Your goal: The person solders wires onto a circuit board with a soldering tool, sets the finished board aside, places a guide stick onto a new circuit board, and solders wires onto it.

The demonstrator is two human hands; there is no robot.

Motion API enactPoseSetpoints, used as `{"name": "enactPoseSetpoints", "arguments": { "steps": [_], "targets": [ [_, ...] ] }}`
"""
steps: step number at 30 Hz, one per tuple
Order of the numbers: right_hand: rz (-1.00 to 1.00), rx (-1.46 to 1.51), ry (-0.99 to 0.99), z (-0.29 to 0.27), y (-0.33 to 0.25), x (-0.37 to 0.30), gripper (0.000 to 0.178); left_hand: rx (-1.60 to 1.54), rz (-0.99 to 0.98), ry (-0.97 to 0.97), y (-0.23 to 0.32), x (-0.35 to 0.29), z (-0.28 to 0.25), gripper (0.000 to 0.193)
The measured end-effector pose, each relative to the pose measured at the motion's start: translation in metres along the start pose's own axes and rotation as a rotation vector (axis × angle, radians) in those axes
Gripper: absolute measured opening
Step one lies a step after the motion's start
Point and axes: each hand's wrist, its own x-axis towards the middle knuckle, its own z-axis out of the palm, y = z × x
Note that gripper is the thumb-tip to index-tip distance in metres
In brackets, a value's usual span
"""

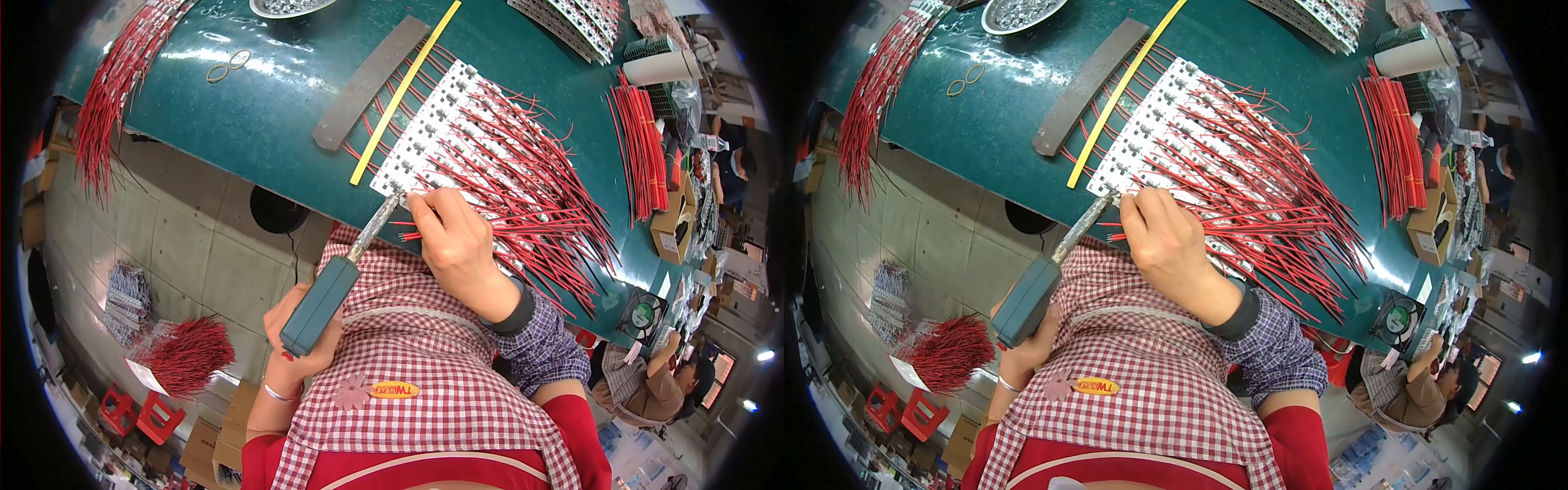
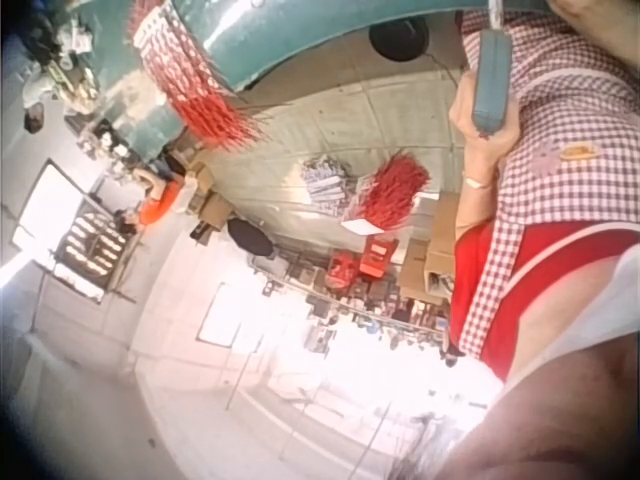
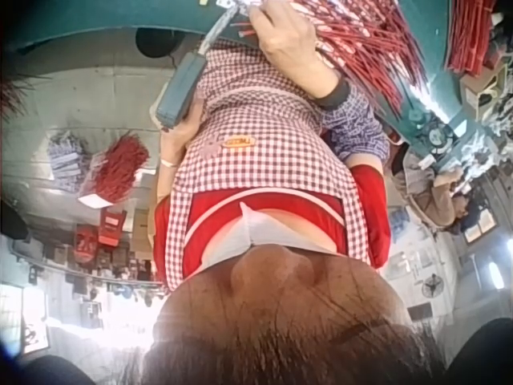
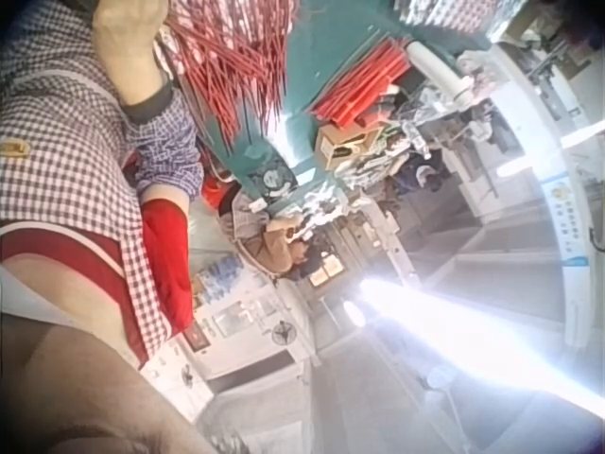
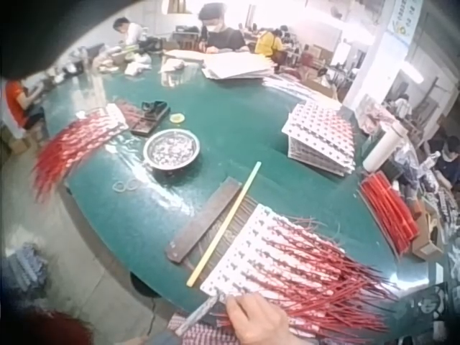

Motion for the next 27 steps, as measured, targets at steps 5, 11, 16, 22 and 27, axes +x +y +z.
{"name": "enactPoseSetpoints", "arguments": {
  "steps": [5, 11, 16, 22, 27],
  "targets": [
    [0.009, -0.013, -0.013, -0.0005, -0.0010, 0.0001, 0.033, 0.026, 0.086, 0.054, -0.0041, -0.0065, -0.0028, 0.018],
    [0.011, -0.025, -0.006, -0.0001, -0.0019, -0.0003, 0.033, 0.045, 0.072, 0.032, 0.0017, -0.0032, -0.0042, 0.019],
    [-0.001, -0.024, 0.003, 0.0005, -0.0017, -0.0007, 0.033, 0.020, 0.027, 0.017, 0.0015, -0.0014, -0.0003, 0.019],
    [-0.012, -0.042, -0.009, 0.0020, -0.0021, -0.0019, 0.033, 0.020, 0.031, 0.007, 0.0012, -0.0008, -0.0003, 0.018],
    [-0.084, -0.091, -0.006, 0.0057, 0.0011, -0.0028, 0.031, -0.013, 0.030, 0.017, -0.0031, -0.0028, 0.0012, 0.020]
  ]
}}
